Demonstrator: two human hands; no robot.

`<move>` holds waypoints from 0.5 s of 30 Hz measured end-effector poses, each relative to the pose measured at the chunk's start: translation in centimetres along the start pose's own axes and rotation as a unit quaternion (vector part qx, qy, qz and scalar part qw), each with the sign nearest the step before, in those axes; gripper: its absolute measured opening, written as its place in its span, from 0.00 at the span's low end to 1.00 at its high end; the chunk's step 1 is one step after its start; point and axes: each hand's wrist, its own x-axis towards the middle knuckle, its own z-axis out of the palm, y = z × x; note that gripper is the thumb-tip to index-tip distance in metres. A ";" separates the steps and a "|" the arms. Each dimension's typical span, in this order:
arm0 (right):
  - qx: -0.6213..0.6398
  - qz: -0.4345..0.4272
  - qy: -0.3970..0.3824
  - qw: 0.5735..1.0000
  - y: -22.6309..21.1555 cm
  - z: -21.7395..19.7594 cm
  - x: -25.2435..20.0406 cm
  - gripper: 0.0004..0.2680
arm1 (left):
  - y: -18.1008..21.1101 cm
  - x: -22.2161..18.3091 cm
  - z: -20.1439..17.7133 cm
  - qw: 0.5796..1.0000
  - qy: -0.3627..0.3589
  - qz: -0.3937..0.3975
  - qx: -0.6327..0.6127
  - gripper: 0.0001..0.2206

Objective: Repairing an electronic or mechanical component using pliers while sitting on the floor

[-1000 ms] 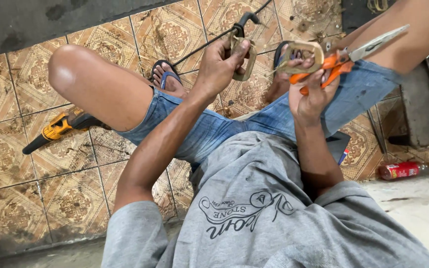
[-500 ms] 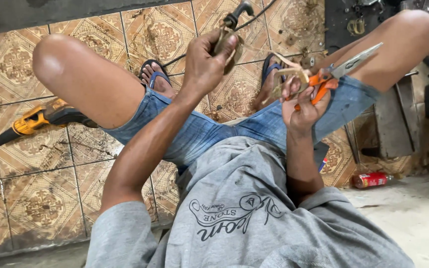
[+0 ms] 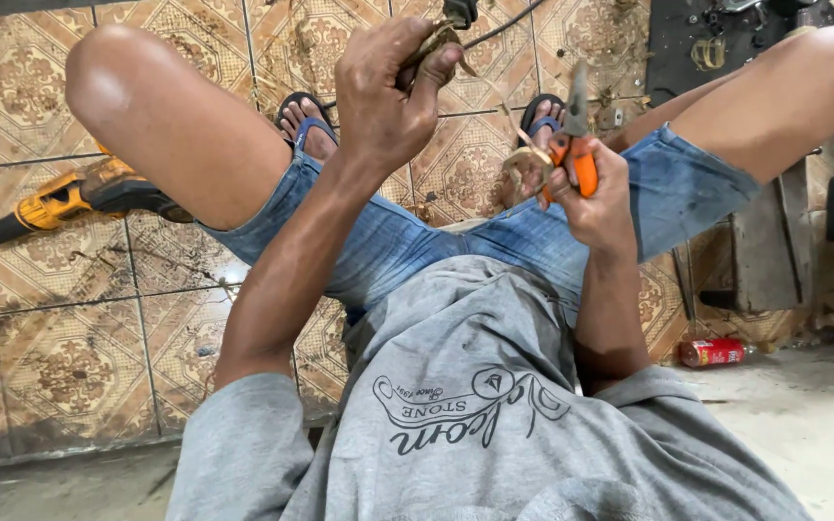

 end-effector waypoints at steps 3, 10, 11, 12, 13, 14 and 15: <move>0.101 -0.020 -0.039 0.994 -2.5 1.5 1.2 0.13 | -2.0 -1.0 1.1 0.998 -0.004 -0.031 0.048 0.12; 0.394 -0.022 0.011 0.919 3.3 2.8 -0.1 0.15 | -0.1 0.3 -0.4 0.992 -0.024 -0.107 -0.062 0.10; 0.432 0.005 0.000 0.902 3.7 2.4 -0.3 0.15 | -0.3 0.0 -0.4 0.986 -0.039 -0.148 -0.070 0.12; 0.469 0.031 -0.011 0.883 4.1 2.0 -0.6 0.16 | -0.6 -0.3 -0.4 0.977 -0.054 -0.189 -0.077 0.14; 0.470 0.031 -0.009 0.882 4.2 1.7 -0.6 0.16 | -0.7 -0.2 -0.4 0.977 -0.056 -0.188 -0.077 0.14; 0.492 0.037 -0.016 0.869 4.4 1.5 -0.7 0.15 | -0.8 -0.2 -0.5 0.970 -0.072 -0.217 -0.085 0.14; 0.514 0.040 -0.026 0.856 4.5 1.3 -0.5 0.15 | -0.9 -0.1 -0.6 0.961 -0.086 -0.245 -0.092 0.15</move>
